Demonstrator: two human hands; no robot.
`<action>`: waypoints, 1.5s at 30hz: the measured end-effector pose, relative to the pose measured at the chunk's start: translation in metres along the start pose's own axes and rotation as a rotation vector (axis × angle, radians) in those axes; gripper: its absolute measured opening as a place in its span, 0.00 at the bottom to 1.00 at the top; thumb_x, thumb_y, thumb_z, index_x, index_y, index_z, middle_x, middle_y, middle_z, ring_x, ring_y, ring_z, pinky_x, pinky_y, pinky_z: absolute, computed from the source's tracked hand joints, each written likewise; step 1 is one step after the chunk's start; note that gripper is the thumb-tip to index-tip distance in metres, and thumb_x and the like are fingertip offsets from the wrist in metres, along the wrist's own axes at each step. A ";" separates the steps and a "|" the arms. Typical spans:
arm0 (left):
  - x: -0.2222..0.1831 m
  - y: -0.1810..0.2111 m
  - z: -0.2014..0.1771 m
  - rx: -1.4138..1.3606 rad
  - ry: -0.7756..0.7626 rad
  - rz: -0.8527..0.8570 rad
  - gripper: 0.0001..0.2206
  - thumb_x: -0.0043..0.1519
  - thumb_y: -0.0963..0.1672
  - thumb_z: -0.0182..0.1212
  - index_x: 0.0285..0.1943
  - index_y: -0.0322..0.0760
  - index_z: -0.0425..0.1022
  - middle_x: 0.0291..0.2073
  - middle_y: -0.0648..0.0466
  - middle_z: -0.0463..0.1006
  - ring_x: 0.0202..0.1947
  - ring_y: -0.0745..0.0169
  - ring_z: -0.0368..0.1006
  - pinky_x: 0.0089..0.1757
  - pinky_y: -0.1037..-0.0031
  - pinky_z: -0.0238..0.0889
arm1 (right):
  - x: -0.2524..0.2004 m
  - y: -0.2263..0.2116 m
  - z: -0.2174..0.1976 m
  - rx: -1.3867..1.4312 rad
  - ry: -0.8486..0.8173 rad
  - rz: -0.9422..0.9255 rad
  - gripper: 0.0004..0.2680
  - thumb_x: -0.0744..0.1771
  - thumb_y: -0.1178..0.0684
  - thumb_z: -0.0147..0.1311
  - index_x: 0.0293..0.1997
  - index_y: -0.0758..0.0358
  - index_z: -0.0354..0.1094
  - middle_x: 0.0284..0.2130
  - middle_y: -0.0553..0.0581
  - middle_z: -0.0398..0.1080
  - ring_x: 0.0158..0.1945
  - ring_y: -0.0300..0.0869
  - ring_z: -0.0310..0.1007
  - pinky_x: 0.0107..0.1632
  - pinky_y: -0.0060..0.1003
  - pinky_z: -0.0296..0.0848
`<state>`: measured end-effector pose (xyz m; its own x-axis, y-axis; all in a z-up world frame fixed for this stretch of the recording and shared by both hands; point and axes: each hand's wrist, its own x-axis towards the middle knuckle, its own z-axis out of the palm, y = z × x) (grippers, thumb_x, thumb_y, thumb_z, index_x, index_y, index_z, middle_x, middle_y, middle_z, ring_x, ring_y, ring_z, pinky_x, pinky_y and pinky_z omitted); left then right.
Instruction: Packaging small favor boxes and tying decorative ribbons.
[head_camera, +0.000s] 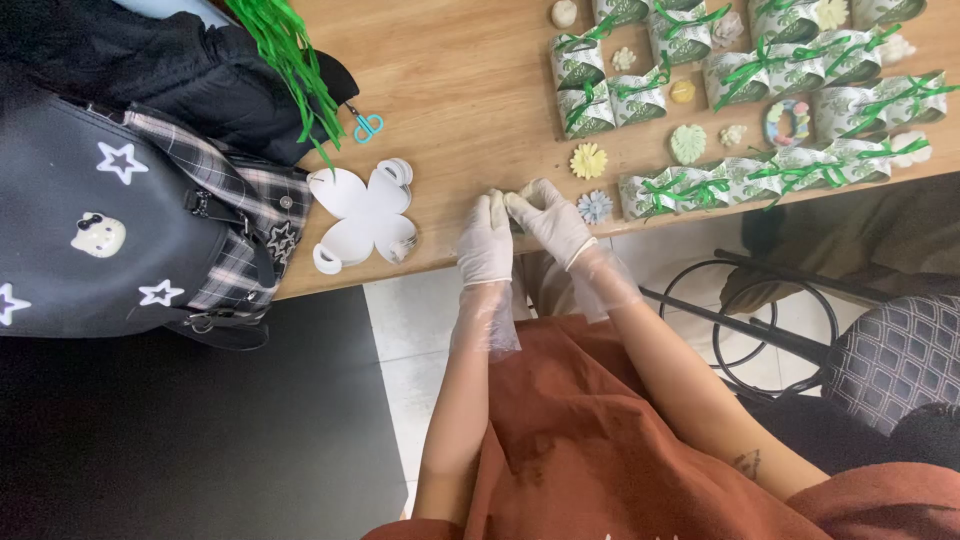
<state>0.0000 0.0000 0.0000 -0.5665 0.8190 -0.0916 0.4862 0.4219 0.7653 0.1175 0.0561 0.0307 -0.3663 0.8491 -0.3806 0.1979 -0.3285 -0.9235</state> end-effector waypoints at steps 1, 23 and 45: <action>0.000 0.006 -0.003 0.001 0.001 -0.002 0.15 0.69 0.52 0.50 0.52 0.43 0.75 0.46 0.43 0.81 0.46 0.37 0.76 0.45 0.54 0.68 | 0.007 0.019 -0.002 0.000 -0.002 0.001 0.09 0.69 0.51 0.60 0.45 0.66 0.69 0.33 0.50 0.73 0.36 0.31 0.68 0.40 0.28 0.70; -0.025 0.003 -0.038 0.071 0.204 0.226 0.13 0.73 0.47 0.49 0.58 0.39 0.75 0.51 0.46 0.79 0.54 0.45 0.75 0.56 0.60 0.67 | -0.005 -0.058 -0.021 -0.995 0.092 -0.533 0.12 0.69 0.53 0.54 0.60 0.46 0.74 0.40 0.62 0.75 0.42 0.51 0.77 0.43 0.44 0.75; -0.018 -0.044 0.038 -0.200 -0.060 -0.143 0.24 0.65 0.48 0.57 0.69 0.32 0.67 0.61 0.35 0.72 0.62 0.37 0.68 0.59 0.59 0.61 | -0.007 -0.012 0.006 -0.594 0.010 -0.279 0.09 0.64 0.51 0.65 0.45 0.60 0.78 0.35 0.60 0.74 0.36 0.46 0.74 0.41 0.38 0.73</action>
<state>0.0143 -0.0183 -0.0563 -0.5765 0.7805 -0.2417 0.2587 0.4549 0.8521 0.1126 0.0514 0.0441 -0.4685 0.8742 -0.1273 0.5659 0.1862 -0.8032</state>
